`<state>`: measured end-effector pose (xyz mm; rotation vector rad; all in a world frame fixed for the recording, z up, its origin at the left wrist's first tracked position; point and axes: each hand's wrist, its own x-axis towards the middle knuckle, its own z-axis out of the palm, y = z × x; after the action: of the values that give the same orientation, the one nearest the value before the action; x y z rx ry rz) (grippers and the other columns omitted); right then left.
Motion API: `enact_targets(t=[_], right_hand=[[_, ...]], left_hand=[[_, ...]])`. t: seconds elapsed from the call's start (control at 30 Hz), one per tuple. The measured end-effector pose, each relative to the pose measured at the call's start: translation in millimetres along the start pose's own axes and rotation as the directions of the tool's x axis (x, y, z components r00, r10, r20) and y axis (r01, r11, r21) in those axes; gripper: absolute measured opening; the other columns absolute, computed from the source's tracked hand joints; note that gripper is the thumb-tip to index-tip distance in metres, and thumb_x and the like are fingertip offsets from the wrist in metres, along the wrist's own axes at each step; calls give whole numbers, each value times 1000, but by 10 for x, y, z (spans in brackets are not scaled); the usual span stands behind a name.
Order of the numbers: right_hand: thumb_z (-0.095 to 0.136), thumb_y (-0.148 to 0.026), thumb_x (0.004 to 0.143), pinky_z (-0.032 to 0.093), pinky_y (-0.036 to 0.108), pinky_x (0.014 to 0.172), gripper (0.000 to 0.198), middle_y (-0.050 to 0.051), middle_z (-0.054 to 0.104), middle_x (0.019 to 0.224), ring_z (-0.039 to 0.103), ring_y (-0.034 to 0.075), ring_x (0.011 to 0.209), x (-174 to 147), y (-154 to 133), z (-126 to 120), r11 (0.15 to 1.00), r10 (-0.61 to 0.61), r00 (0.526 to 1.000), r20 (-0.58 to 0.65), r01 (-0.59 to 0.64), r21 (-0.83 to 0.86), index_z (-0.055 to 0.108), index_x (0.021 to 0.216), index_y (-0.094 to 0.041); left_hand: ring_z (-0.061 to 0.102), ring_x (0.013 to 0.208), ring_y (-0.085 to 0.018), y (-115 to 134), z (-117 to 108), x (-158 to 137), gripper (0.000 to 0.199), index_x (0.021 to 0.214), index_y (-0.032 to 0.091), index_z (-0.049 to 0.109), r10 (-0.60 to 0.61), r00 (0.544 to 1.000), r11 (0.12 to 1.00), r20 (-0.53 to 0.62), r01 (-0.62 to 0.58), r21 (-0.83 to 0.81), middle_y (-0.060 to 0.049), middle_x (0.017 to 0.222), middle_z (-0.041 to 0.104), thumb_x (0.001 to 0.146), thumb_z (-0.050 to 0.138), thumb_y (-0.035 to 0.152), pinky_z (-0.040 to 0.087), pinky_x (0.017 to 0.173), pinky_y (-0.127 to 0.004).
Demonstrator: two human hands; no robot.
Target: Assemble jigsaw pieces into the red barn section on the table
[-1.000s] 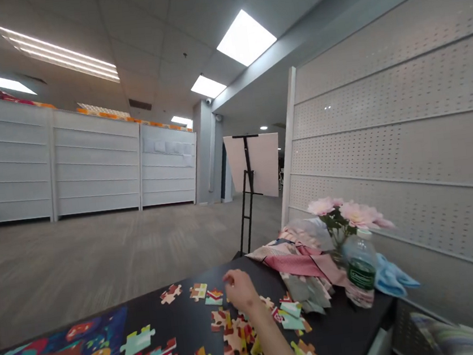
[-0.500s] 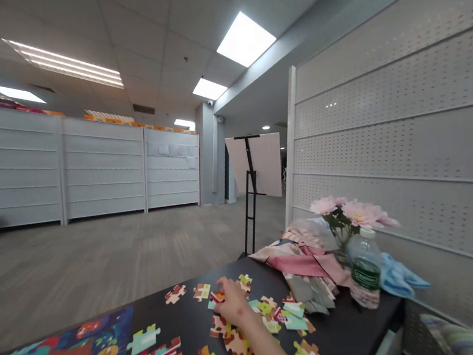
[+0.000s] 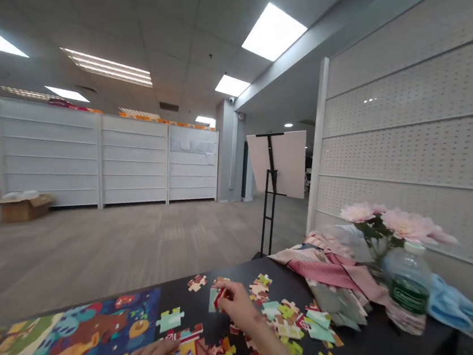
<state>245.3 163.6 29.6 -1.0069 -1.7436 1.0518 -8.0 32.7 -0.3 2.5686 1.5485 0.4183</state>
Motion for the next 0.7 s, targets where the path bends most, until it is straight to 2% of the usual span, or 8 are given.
enact_targets(t=[0.07, 0.1, 0.17, 0.27, 0.37, 0.47, 0.63, 0.7], right_hand=[[70, -40, 66, 54, 33, 72, 25, 0, 68, 70, 69, 20, 70, -35, -22, 154, 998, 9, 998, 63, -13, 58, 57, 78, -23], [71, -43, 65, 54, 33, 72, 28, 0, 68, 70, 70, 21, 71, -53, -28, 234, 997, 17, 996, 85, -23, 77, 55, 79, -23], [72, -45, 66, 54, 32, 67, 37, -2, 67, 71, 71, 21, 68, -88, -34, 377, 996, 33, 994, 106, -42, 84, 56, 92, -24], [69, -39, 69, 51, 29, 60, 47, -3, 64, 75, 68, 19, 63, -116, -38, 491, 999, 39, 994, 105, -40, 5, 60, 112, -23], [66, -28, 70, 47, 29, 62, 33, -2, 63, 72, 63, 18, 65, -109, -52, 470, 988, 14, 997, 82, -1, -155, 69, 101, -21], [66, -21, 69, 46, 31, 70, 29, -1, 65, 75, 62, 20, 72, -96, -61, 396, 950, -10, 998, 61, 28, -311, 73, 97, -20], [71, -22, 70, 42, 38, 99, 26, 7, 71, 106, 62, 28, 108, -119, -44, 349, 877, -21, 998, 61, 48, -479, 75, 95, -20], [73, -24, 71, 40, 38, 102, 24, 7, 70, 112, 60, 29, 114, -130, -36, 347, 855, -19, 997, 71, 53, -516, 76, 94, -21]], left_hand=[[53, 137, -36, -7, 78, 31, 48, 132, 39, 64, 6, 1000, 1000, -1, -6, -4, -2, 150, 57, 91, 58, 15, 46, 110, -54], [52, 137, -37, -18, 120, 51, 46, 133, 39, 64, 18, 1000, 1000, 13, -18, -18, -3, 150, 57, 93, 59, 17, 46, 109, -55], [52, 138, -37, -41, 202, 90, 43, 135, 43, 61, 50, 998, 997, 37, -48, -54, -4, 151, 55, 98, 60, 23, 48, 108, -55], [53, 137, -37, -41, 301, 129, 36, 134, 46, 61, 93, 995, 993, 17, -92, -80, -3, 150, 56, 102, 56, 30, 49, 107, -54], [55, 134, -38, 11, 339, 138, 33, 131, 42, 64, 104, 995, 993, -2, -104, -56, -5, 147, 59, 100, 60, 29, 48, 107, -53], [52, 135, -41, 74, 318, 138, 39, 132, 38, 63, 74, 996, 997, 53, -73, -22, -7, 149, 57, 95, 64, 24, 47, 107, -57], [50, 137, -41, 142, 186, 111, 48, 134, 37, 62, 58, 994, 998, 91, -56, -22, -7, 152, 54, 91, 61, 15, 46, 107, -60], [51, 137, -40, 146, 116, 88, 48, 135, 37, 61, 86, 993, 996, 82, -83, -41, -7, 151, 55, 91, 62, 15, 46, 108, -58]])
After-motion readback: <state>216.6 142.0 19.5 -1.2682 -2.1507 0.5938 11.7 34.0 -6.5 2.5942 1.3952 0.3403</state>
